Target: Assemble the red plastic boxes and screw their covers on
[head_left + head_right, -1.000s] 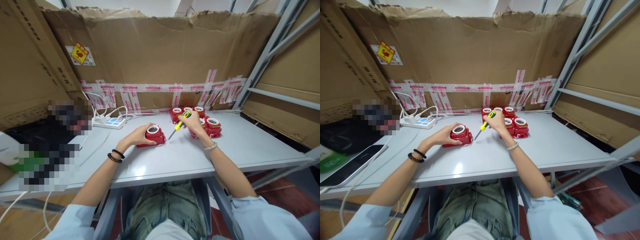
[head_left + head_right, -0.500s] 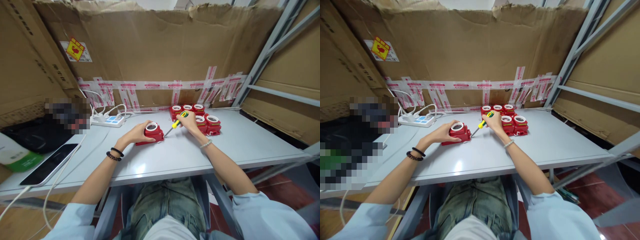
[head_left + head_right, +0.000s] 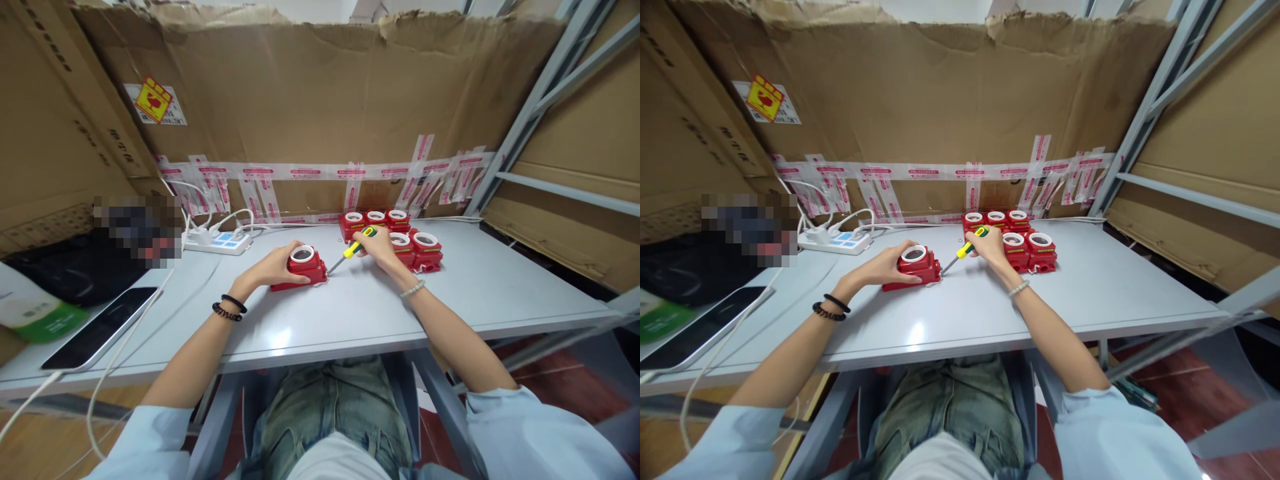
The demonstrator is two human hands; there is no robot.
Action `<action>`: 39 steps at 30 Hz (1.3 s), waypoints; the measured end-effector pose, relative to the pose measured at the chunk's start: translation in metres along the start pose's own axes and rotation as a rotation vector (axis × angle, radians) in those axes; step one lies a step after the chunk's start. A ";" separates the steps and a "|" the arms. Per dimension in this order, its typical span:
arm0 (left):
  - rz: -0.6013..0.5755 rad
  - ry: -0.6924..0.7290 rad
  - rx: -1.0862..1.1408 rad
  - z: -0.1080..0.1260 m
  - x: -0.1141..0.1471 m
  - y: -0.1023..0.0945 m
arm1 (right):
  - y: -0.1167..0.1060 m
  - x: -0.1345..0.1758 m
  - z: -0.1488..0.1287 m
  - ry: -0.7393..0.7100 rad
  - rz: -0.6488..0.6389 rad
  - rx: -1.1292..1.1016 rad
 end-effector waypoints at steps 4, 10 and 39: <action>0.036 -0.034 0.014 -0.008 0.001 -0.009 | 0.000 -0.002 0.007 0.077 0.013 -0.096; 0.096 -0.076 0.069 -0.015 0.003 -0.023 | -0.003 0.001 0.003 0.145 0.031 -0.254; 0.209 -0.068 0.108 -0.034 0.011 -0.050 | 0.012 0.011 -0.017 0.080 -0.303 -0.184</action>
Point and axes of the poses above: each hand's wrist, its own x-axis away from the middle knuckle, its own y-axis out of the palm, z = x × y, the point moved 8 cm from there along -x, towards the middle knuckle, and after that the axes turned 2 degrees about -y, right-handed, at the moved point
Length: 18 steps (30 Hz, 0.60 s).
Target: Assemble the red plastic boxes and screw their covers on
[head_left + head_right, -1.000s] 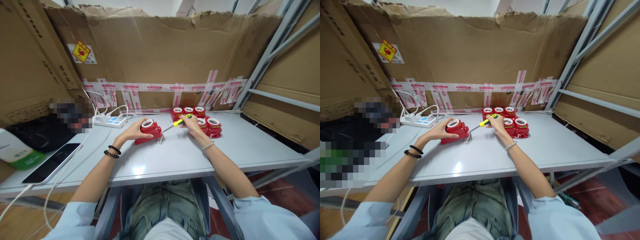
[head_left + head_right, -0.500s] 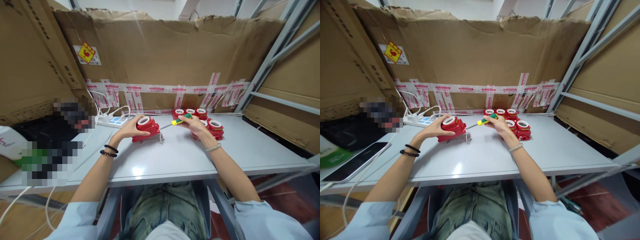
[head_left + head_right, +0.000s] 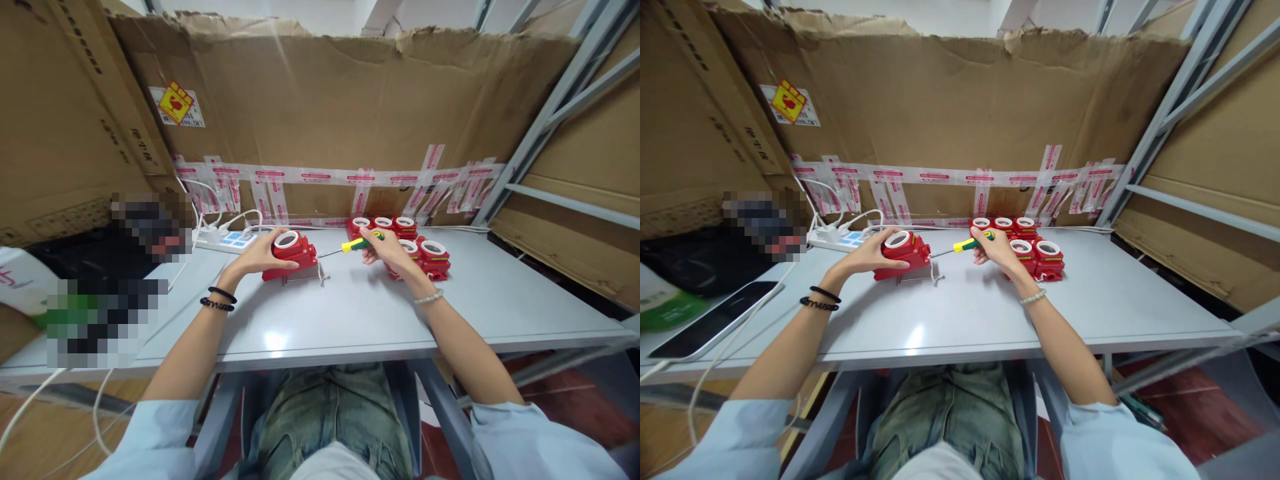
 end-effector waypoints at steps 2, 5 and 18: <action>0.007 -0.007 0.003 0.000 0.000 -0.001 | -0.001 -0.001 -0.001 -0.006 -0.005 -0.038; 0.019 -0.018 -0.003 0.002 0.001 -0.003 | -0.003 -0.001 -0.003 -0.016 -0.004 -0.103; 0.023 0.021 0.010 0.010 0.002 -0.002 | -0.002 -0.006 -0.003 -0.105 -0.025 -0.302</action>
Point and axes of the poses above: each hand's wrist, its own x-axis away from the middle knuckle, its own y-axis out of the palm, z = x × y, the point moved 8 cm from there along -x, towards the middle knuckle, and after that the axes turned 2 degrees about -y, right-handed, at the moved point
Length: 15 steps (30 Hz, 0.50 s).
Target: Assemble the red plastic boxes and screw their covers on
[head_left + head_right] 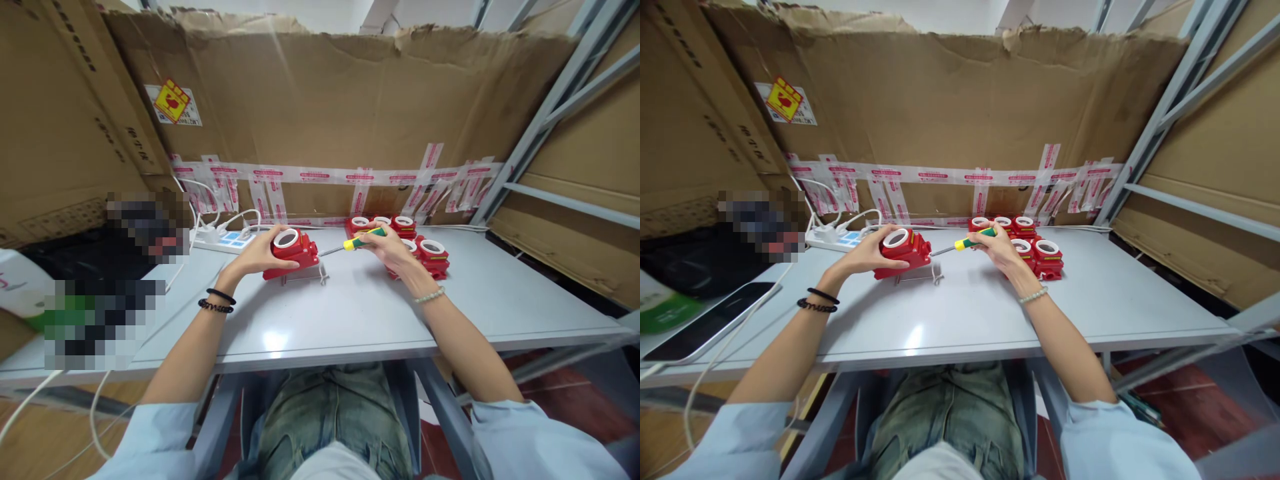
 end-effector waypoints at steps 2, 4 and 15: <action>-0.007 0.011 0.001 0.001 0.000 0.001 | -0.002 0.001 -0.003 -0.020 0.030 0.026; -0.017 0.016 0.006 0.000 -0.001 0.003 | 0.000 0.002 -0.004 -0.013 0.017 0.033; -0.040 0.022 -0.064 0.005 -0.002 0.011 | -0.003 0.003 -0.026 -0.241 0.175 -0.034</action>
Point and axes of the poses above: each hand's wrist, its own x-axis away from the middle knuckle, its own y-axis out of the palm, z = x × y, the point moved 8 cm from there along -x, towards the middle knuckle, and after that the axes turned 2 degrees about -y, right-handed, at the moved point
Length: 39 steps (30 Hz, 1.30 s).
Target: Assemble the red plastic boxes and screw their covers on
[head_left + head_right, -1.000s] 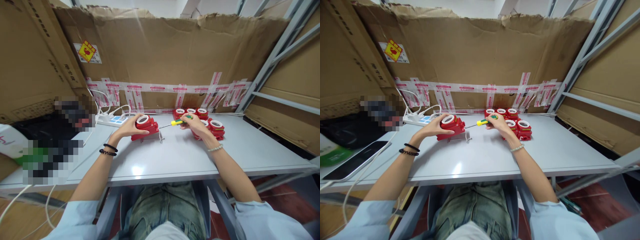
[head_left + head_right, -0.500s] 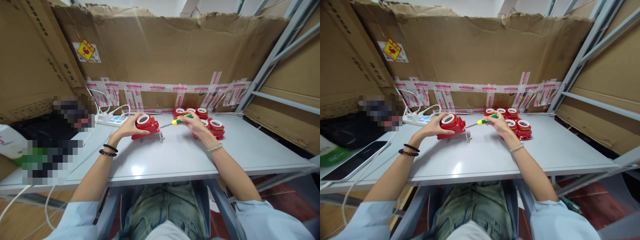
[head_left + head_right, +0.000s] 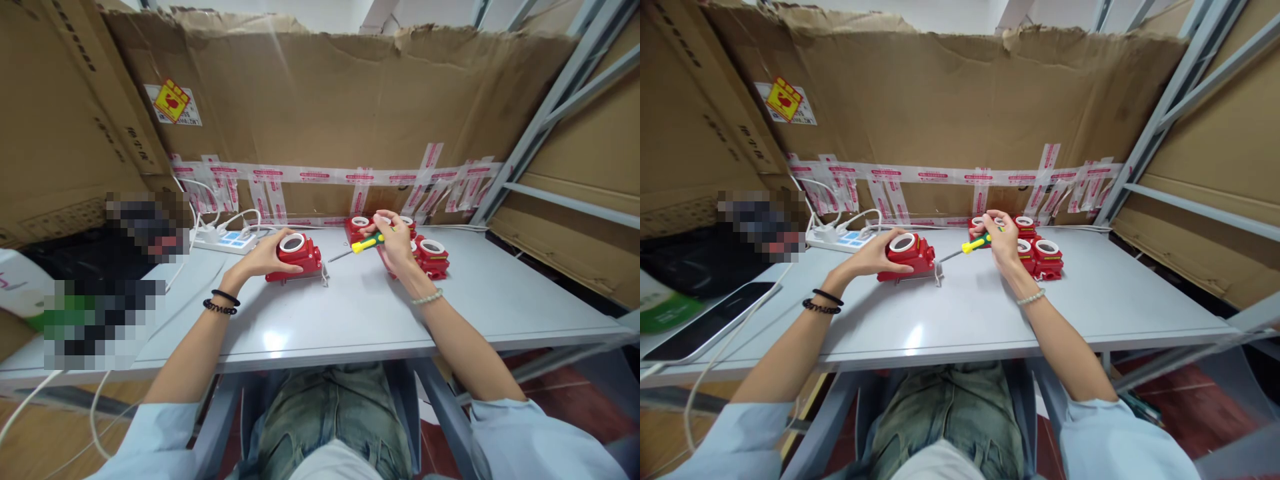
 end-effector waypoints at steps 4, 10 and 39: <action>0.003 0.017 -0.025 0.007 0.001 0.000 | 0.002 0.012 -0.024 -0.185 0.036 0.066; 0.083 0.111 -0.001 0.027 0.004 -0.004 | 0.062 0.058 -0.028 -0.398 -0.357 0.682; 0.202 0.183 -0.060 0.042 0.009 -0.012 | 0.073 0.053 0.004 -0.321 -0.393 1.188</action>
Point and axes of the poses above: each hand's wrist, its own x-axis away from the middle knuckle, its own y-axis out of the palm, z = x × y, the point moved 8 cm from there along -x, towards the middle knuckle, and after that the axes turned 2 degrees about -y, right-handed, at the moved point
